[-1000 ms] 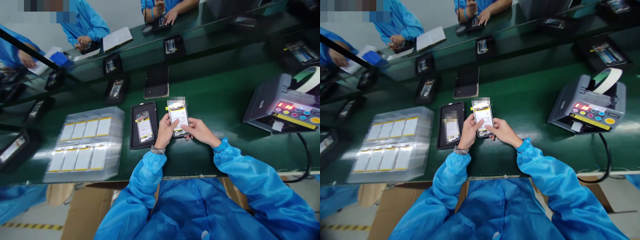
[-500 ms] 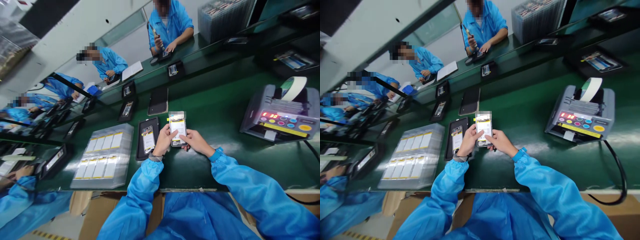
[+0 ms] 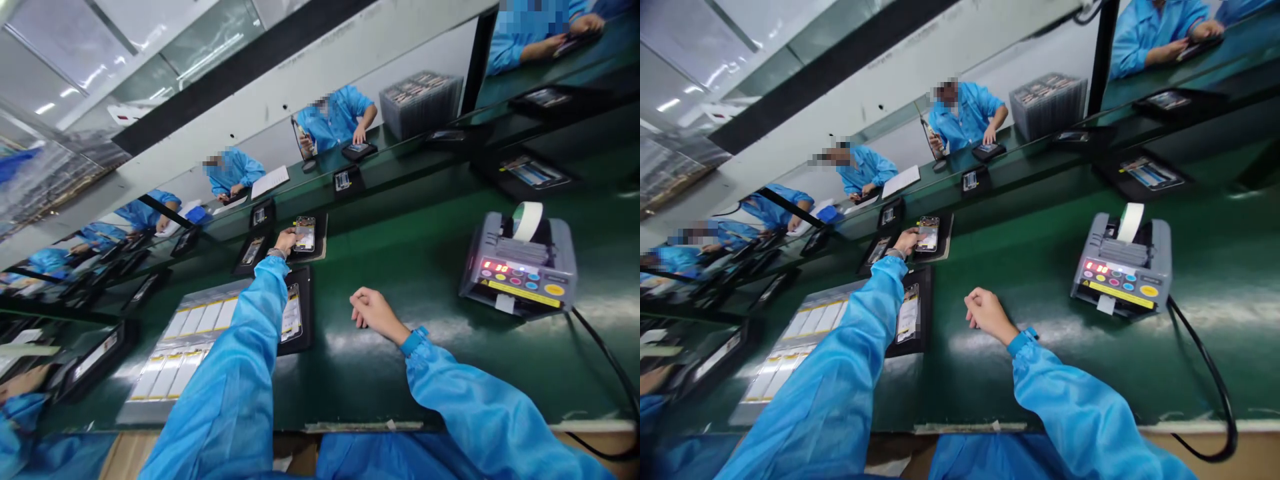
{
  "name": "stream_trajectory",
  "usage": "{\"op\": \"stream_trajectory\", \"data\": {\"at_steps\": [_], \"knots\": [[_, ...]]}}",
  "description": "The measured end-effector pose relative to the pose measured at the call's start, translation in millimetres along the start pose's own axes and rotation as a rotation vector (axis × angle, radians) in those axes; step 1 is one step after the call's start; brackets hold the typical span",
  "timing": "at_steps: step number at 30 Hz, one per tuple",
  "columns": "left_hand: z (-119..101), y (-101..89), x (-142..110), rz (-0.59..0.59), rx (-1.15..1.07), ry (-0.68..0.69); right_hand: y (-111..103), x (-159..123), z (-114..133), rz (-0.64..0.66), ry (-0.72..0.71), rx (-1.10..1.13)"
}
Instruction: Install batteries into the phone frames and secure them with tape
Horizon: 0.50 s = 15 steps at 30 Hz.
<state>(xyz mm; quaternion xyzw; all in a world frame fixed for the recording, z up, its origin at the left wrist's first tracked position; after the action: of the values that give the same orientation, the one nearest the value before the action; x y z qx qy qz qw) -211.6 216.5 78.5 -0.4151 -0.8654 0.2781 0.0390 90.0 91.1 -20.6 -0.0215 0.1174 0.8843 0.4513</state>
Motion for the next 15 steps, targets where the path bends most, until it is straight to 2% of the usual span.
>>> {"op": "stream_trajectory", "data": {"at_steps": [4, 8, 12, 15], "knots": [[1, 8.7, 18, -0.022, 0.156, 0.008, 0, 2, 0, 0.01, 0.012, 0.005], [4, -8.0, 26, -0.106, 0.302, 0.085, -2, 3, 1, -0.001, 0.027, -0.006], [12, -52.3, 23, -0.14, 0.413, 0.146, -4, 1, 1, -0.009, 0.02, -0.046], [28, -106.8, 10, -0.17, 0.488, 0.147, -8, -1, 0, -0.027, 0.013, -0.074]]}}
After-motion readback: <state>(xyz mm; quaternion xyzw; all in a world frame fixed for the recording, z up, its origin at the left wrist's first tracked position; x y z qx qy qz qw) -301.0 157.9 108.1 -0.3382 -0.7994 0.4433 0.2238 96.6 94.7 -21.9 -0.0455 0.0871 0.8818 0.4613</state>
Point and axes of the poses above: each hand's wrist, its own x-axis towards the middle knuckle, its own y-axis out of the palm, z = x × y, the point moved 6 cm from there along x, towards the middle knuckle, and after that the axes turned 2 degrees about -z, right-handed, at the moved point
